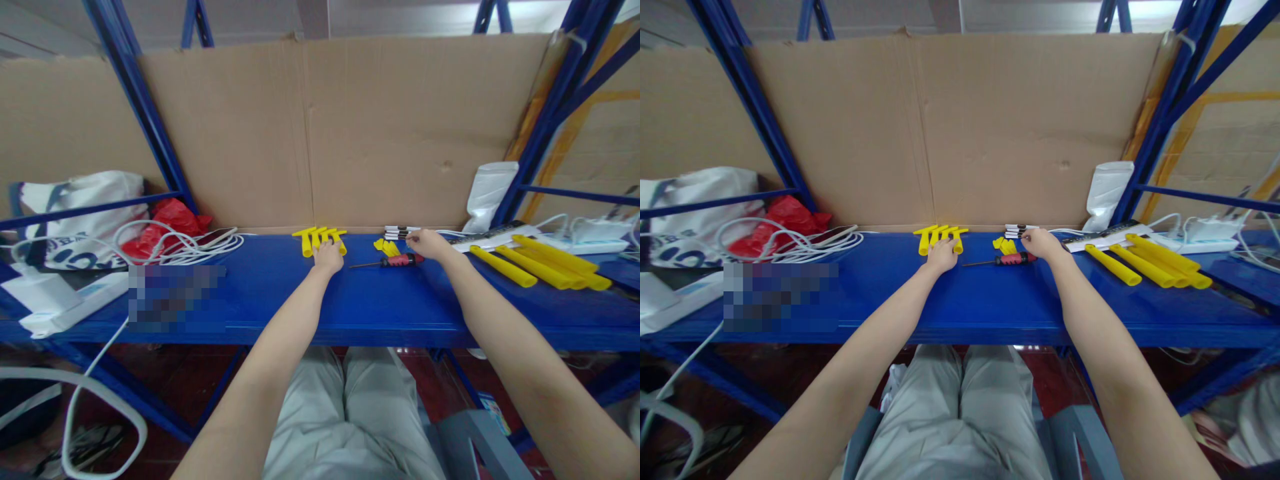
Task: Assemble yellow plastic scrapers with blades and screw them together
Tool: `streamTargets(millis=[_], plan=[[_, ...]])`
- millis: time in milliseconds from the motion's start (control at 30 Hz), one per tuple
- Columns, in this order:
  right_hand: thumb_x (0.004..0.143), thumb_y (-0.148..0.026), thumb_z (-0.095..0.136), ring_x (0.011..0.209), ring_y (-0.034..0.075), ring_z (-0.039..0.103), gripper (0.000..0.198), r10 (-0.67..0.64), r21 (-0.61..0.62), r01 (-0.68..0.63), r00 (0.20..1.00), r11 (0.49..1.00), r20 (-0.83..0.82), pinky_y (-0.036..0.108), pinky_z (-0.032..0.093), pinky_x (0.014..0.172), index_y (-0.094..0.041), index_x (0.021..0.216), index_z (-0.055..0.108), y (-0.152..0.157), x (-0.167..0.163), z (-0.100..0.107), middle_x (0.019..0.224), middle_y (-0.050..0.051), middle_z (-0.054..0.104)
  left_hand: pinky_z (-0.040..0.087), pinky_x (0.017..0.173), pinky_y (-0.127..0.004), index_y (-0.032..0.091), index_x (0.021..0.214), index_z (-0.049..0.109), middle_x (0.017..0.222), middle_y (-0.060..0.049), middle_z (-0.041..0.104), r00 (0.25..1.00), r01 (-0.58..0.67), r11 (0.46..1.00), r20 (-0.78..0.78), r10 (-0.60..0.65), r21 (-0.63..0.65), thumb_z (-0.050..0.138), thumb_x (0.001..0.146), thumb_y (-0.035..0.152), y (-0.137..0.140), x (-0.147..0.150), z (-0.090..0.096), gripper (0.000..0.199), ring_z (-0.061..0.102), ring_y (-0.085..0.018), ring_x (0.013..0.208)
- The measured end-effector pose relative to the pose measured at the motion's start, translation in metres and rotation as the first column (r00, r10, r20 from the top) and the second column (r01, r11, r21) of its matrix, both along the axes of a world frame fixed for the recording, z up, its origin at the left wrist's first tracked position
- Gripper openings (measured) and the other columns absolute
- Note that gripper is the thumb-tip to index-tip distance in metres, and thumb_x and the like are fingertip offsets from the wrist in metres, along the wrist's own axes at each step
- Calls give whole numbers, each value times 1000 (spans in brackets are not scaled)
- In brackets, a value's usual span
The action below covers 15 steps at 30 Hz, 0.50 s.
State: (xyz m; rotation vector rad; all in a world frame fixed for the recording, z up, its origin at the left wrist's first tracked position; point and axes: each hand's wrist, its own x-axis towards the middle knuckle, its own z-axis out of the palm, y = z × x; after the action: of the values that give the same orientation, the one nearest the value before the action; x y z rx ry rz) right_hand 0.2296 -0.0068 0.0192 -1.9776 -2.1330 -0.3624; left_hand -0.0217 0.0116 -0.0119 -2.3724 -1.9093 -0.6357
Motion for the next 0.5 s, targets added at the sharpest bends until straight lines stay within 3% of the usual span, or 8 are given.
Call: streamTargets(millis=[133, 300, 500], plan=[[82, -21, 42, 94, 22, 63, 33, 11, 59, -6, 997, 998, -75, 25, 44, 79, -13, 99, 69, 2, 2, -3, 100, 11, 69, 24, 103, -50, 26, 130, 46, 129, -10, 52, 996, 9, 999, -88, -12, -34, 37, 87, 19, 2, -1, 2, 44, 40, -24, 124], [82, -20, 42, 95, 22, 63, 32, 98, 102, -85, 987, 991, -127, 26, 44, 80, -14, 95, 70, 1, -7, -3, 101, 11, 69, 29, 100, -47, 24, 126, 52, 114, -12, 63, 989, 56, 998, -133, -57, -12, 38, 84, 12, -1, 4, 5, 46, 53, -25, 112], [81, -20, 45, 92, 20, 63, 30, 133, 87, -118, 971, 989, -198, 24, 44, 78, -13, 97, 70, 3, -16, -7, 100, 9, 69, 40, 94, -32, 24, 115, 62, 114, -5, 64, 986, 110, 989, 119, -121, 96, 38, 85, 11, -1, 8, 8, 40, 58, -19, 106]])
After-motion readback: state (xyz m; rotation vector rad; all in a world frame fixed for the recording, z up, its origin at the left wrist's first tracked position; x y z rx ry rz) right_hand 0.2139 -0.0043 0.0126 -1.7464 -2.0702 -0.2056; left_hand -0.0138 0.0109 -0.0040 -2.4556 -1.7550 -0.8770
